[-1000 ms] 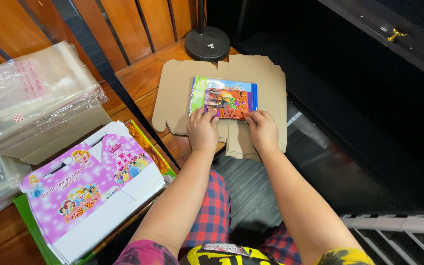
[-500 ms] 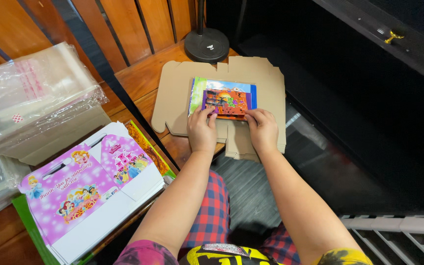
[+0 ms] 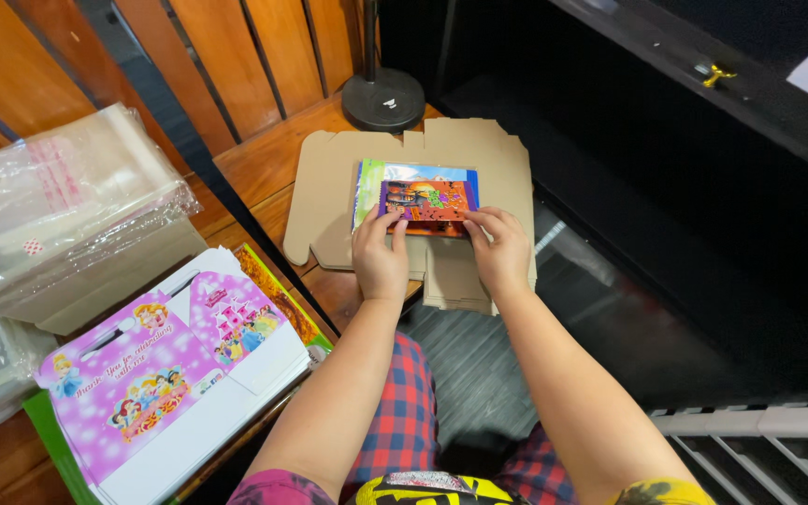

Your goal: The person sits on the floor and repeatedly picks up small colorful cards from a stack on a wooden chair, then places them onto a stack of cardboard sheets on a black shelf. The person handles the cards one by one, stacking them neatly on the shelf.

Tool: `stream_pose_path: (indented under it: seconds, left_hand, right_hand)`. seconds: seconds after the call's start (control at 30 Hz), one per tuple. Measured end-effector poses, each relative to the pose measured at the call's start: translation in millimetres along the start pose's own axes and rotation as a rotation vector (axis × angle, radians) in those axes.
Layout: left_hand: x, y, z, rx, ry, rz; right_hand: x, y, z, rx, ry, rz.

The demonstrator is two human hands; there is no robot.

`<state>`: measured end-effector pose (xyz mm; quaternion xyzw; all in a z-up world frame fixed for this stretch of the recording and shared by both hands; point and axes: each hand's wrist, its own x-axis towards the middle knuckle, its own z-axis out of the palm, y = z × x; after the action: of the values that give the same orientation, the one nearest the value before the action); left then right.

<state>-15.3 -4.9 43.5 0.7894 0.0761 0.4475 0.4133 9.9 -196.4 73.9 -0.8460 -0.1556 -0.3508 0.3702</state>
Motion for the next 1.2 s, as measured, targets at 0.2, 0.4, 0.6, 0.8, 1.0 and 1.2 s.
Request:
stream_pose_path:
  seconds: [0.2,0.4,0.6,0.8,1.0,1.2]
  left_hand:
    - [13,50,-17,-0.092,0.087,0.036]
    - [30,105,-27,-0.245,0.126,0.083]
    - [65,194,-42,-0.427,0.115,0.156]
    - [91,272,-33,-0.537,0.117,0.333]
    - [106,347,-3,-0.609,0.164,0.469]
    - [119,422,19,-0.612,0.047,0.534]
  right_hand:
    - [22,-17,-35,-0.022,0.060,-0.037]
    - [61,-57,-104,0.009,0.161,-0.170]
    - [106,-96,-190,-0.073,0.281,-0.323]
    - [137,-125,-276,-0.221,0.416,-0.444]
    - [160,-126,-355,-0.348,0.521,-0.505]
    - [177,-117,-427,-0.496,0.575,-0.540]
